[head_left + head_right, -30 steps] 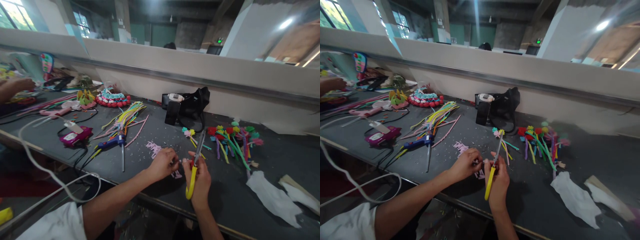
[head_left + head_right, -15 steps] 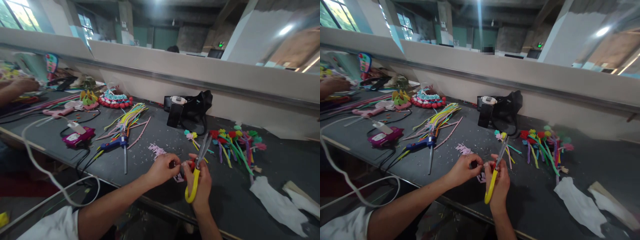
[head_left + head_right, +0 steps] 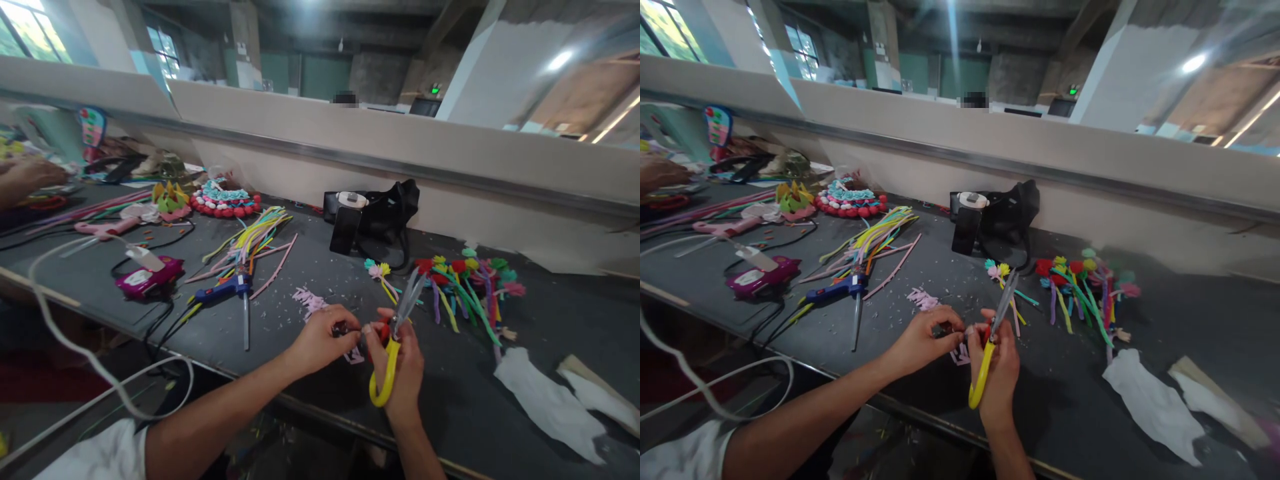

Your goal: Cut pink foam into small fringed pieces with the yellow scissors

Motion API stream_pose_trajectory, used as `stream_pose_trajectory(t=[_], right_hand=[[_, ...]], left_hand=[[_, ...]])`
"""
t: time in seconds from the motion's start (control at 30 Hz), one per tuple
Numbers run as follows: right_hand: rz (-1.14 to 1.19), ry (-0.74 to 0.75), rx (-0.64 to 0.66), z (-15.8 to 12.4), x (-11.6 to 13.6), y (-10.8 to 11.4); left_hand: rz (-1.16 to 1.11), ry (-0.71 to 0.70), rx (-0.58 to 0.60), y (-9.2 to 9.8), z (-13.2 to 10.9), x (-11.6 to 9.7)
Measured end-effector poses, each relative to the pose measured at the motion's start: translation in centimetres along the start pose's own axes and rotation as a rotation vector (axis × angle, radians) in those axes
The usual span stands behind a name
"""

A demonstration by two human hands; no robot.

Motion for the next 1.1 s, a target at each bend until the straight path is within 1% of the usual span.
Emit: stream_pose_trajectory(t=[0.13, 0.2, 0.27, 0.33, 0.37, 0.47, 0.57, 0.63, 0.73, 1.0, 1.1], right_hand=[[-0.178, 0.126, -0.003, -0.2, 1.5, -0.2], [-0.231, 0.174, -0.002, -0.4, 2.1, -0.4], [-0.261, 0.196, -0.007, -0.6, 2.5, -0.4], [-0.29, 0.211, -0.024, -0.8, 2.5, -0.3], [-0.312, 0.23, -0.036, -1.0, 2.6, -0.2], [-0.413, 0.311, -0.046, -1.6, 2.4, -0.3], [-0.508, 0.326, 0.013, -2.1, 1.4, -1.1], [-0.547, 0.319, 0.076, -2.3, 0.6, -1.7], [-0.578, 0.311, 0.142, -2.7, -0.3, -2.3], [-0.627, 0.302, 0.168, -2.8, -0.4, -2.3], [-0.651, 0.312, 0.151, -2.9, -0.1, -2.3]], left_hand=[[-0.01, 0.046, 0.003, 0.2, -0.3, 0.3], [-0.025, 0.082, 0.013, 0.1, -0.4, 0.6], [-0.1, 0.131, 0.032, -0.2, -0.5, 1.1], [-0.288, 0.183, 0.022, -0.2, -0.5, 1.6], [-0.413, 0.204, -0.004, -0.1, -0.6, 1.8], [-0.745, 0.21, -0.147, 1.2, -0.6, 2.1], [-0.91, 0.178, -0.244, 2.6, -0.6, 1.9], [-0.964, 0.176, -0.259, 3.1, -0.7, 1.7], [-1.003, 0.173, -0.254, 3.2, -0.8, 1.4], [-1.006, 0.184, -0.262, 2.9, -0.9, 1.4], [-1.015, 0.183, -0.252, 2.8, -1.0, 1.5]])
Point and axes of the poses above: each hand's wrist, its own z-axis towards the middle knuckle, its own y-axis out of the back of the hand, x = y × z, the point moved 8 cm from there along z, towards the middle knuckle, and after that the axes turned 11 degrees about x, right-handed, at the moved point
